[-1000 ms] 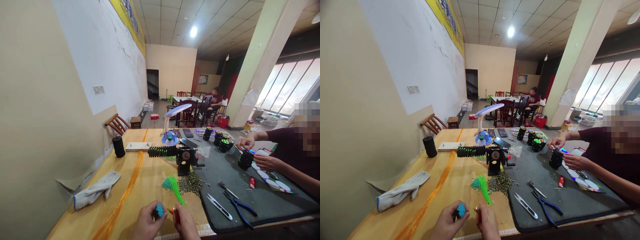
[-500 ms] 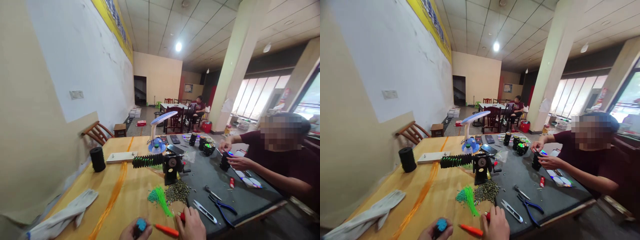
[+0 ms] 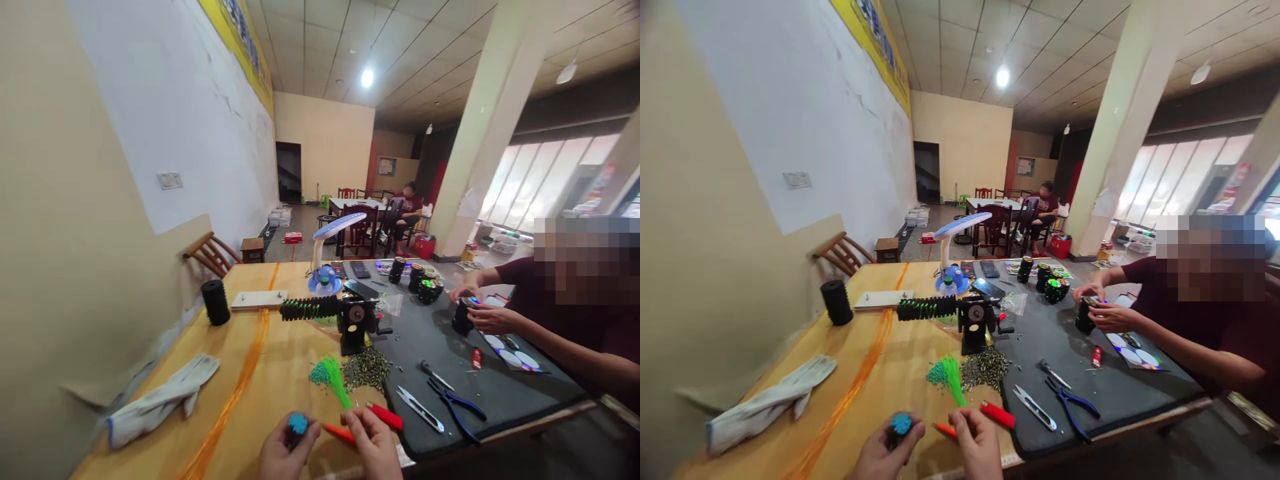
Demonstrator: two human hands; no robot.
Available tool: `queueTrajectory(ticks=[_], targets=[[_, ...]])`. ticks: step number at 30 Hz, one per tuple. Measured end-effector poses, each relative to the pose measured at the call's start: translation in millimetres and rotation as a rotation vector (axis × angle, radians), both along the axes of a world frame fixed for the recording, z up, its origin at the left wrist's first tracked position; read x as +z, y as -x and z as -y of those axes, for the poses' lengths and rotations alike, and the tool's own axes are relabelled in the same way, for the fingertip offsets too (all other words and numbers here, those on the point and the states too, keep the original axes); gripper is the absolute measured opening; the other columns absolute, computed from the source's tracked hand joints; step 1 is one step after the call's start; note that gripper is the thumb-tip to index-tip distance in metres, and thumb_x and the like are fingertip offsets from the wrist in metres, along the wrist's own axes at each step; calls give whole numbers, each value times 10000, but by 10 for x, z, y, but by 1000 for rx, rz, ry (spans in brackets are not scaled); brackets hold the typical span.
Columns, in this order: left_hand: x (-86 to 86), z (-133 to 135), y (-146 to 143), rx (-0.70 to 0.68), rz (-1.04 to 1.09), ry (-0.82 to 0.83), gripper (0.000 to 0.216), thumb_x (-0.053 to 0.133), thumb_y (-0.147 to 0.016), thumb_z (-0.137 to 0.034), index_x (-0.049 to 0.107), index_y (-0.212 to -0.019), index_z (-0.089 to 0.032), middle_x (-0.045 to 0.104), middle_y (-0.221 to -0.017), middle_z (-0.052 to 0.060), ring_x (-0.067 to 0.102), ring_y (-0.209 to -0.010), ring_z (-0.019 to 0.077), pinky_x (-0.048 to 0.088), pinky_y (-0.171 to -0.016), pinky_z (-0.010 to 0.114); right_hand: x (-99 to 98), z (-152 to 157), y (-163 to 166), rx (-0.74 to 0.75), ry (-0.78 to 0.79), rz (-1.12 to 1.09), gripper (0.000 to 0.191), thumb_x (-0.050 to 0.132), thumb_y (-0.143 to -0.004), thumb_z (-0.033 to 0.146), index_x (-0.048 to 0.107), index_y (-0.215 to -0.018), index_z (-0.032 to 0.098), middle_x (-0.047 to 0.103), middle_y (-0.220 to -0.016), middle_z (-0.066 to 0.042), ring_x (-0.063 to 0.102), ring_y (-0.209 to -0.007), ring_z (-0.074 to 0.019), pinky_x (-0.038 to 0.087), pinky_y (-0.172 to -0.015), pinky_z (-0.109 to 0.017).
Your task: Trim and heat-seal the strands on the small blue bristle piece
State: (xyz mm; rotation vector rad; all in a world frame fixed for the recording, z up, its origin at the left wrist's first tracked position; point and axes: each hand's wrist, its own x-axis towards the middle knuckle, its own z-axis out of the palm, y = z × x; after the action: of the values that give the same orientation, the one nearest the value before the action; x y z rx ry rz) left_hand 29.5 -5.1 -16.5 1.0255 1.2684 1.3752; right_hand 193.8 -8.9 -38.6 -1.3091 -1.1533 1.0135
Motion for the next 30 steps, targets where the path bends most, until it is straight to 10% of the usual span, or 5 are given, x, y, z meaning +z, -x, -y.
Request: queueTrajectory(ticks=[5, 16, 26, 30], targets=[[-42, -11, 27, -50, -11, 7, 458, 752, -569, -586, 666, -692, -153, 618, -579, 7, 568, -570, 166, 479, -576, 251, -5, -41, 253, 18, 107, -340, 502, 738, -581, 617, 716, -771, 153, 719, -769, -80, 663, -803, -247, 507, -788, -340], [-84, 10, 52, -157, -33, -20, 382, 742, -639, -510, 671, -712, -142, 661, -645, 32, 582, -623, 168, 467, -611, 249, 135, -110, 355, 19, 54, -142, 437, 746, -587, 574, 696, -623, 141, 670, -599, -39, 586, -604, -176, 460, -592, -257], [-151, -32, 21, -144, 166, 140, 474, 782, -545, -558, 659, -706, -129, 557, -527, -34, 422, -465, 86, 333, -469, 206, 126, -136, 296, 69, 129, -279, 546, 766, -578, 573, 729, -942, 168, 736, -935, -117, 657, -899, -259, 511, -777, -332], [-147, -56, -19, -100, 279, 165, 474, 807, -527, -533, 658, -709, -121, 587, -547, -24, 440, -464, 76, 326, -479, 200, 0, -143, 337, 112, 178, -311, 491, 787, -571, 541, 727, -880, 164, 730, -824, -85, 647, -722, -202, 486, -575, -254]])
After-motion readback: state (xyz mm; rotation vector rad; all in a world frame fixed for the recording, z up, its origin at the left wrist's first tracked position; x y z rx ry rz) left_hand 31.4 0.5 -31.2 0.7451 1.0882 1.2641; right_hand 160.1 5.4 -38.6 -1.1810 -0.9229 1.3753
